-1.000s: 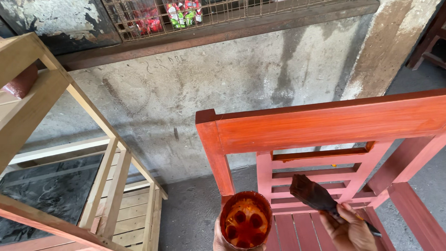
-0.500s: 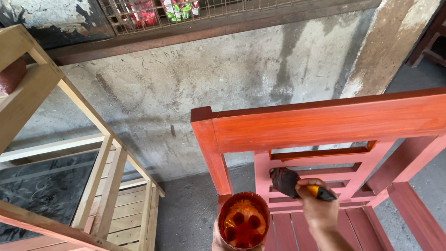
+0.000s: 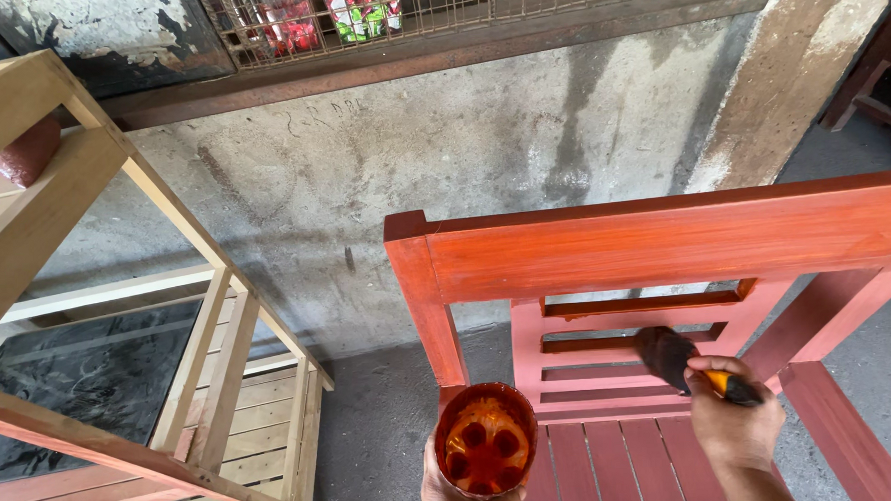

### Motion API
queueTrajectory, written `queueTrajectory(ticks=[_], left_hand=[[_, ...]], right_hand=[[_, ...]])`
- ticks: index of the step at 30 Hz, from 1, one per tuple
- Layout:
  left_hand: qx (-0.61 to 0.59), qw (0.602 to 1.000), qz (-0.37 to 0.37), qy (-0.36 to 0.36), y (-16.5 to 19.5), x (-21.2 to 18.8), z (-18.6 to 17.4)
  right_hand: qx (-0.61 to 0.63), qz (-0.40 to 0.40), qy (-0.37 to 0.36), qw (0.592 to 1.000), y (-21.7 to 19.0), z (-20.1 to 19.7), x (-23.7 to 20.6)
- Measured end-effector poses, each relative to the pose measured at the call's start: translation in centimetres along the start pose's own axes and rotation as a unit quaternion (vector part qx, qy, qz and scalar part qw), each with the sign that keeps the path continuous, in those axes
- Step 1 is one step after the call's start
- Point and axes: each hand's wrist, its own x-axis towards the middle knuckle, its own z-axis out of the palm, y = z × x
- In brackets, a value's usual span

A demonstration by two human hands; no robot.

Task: The person applies red wood stain to a wooden chair using a brush, holding a stain container in one hand. They brush the top rail, backrest slats, side frame, and armrest of the chair, dipping the brush back into the container between strokes.

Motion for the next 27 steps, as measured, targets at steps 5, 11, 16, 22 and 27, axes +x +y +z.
queueTrajectory(ticks=[5, 11, 16, 22, 27], left_hand=[[0.336, 0.932, 0.132, 0.007, 0.4, 0.8, 0.1], [0.363, 0.919, 0.15, -0.026, 0.7, 1.0, 3.1], [0.361, 0.929, 0.074, -0.018, 1.1, 0.4, 4.7], [0.361, 0.929, 0.073, -0.022, 1.2, 0.0, 5.0], [0.363, 0.929, 0.075, -0.001, 1.2, -0.3, 4.3]], right_hand=[[-0.129, -0.388, -0.109, 0.906, -4.0, 0.2, -4.5], [-0.124, -0.451, -0.173, 0.867, -4.8, 3.8, -5.4], [-0.213, -0.346, -0.164, 0.899, -1.5, 0.5, -2.2], [-0.303, -0.301, -0.132, 0.894, 0.1, -3.7, 2.0], [-0.414, -0.375, -0.174, 0.811, -0.6, -4.0, 2.8]])
